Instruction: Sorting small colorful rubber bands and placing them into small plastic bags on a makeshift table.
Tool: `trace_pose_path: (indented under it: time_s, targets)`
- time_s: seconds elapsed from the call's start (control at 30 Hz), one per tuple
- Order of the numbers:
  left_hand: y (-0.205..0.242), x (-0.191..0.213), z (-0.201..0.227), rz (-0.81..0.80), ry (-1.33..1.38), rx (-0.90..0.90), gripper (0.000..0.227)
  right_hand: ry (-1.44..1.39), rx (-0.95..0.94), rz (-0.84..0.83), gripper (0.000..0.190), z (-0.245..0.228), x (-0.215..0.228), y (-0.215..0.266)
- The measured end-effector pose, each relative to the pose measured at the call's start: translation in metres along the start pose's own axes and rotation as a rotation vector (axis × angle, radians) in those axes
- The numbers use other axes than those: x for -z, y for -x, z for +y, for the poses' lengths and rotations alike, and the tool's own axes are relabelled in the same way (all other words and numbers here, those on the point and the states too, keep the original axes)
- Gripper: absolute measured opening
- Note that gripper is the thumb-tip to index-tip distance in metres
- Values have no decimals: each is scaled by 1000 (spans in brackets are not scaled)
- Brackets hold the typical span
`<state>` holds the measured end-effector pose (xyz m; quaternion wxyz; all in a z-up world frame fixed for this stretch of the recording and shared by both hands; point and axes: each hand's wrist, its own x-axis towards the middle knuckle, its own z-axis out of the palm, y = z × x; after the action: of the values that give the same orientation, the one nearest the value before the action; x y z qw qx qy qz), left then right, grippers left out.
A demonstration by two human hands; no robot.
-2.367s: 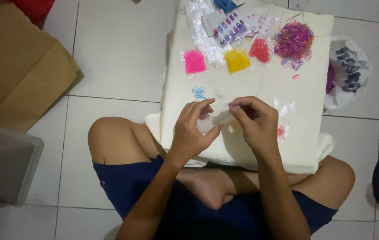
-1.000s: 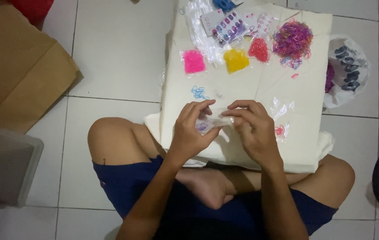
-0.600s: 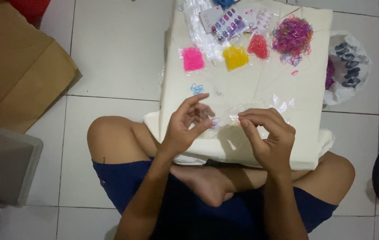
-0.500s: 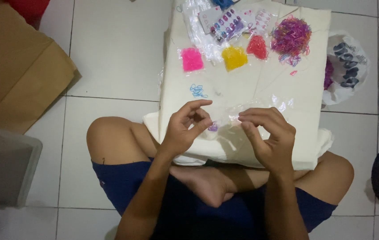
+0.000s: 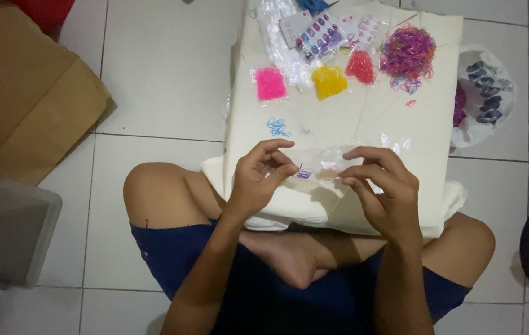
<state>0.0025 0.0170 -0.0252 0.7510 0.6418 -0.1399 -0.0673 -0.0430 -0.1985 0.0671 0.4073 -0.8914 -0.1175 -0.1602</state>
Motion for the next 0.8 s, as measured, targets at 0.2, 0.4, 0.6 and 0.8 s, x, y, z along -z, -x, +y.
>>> trace_pose_path:
  time_s: [0.2, 0.4, 0.6, 0.8]
  targets:
    - [-2, -2, 12, -24, -70, -7, 37, -79, -81, -8, 9, 13, 12, 1]
    - [-3, -3, 15, 0, -109, -29, 34, -145, -184, 113, 14, 40, 26, 4]
    - [-5, -11, 41, -62, -300, -50, 34, 44, -116, 216, 19, 50, 53, -10]
    - [3, -32, 26, -310, -1032, -311, 54, 110, -150, 276, 5, 66, 60, -10]
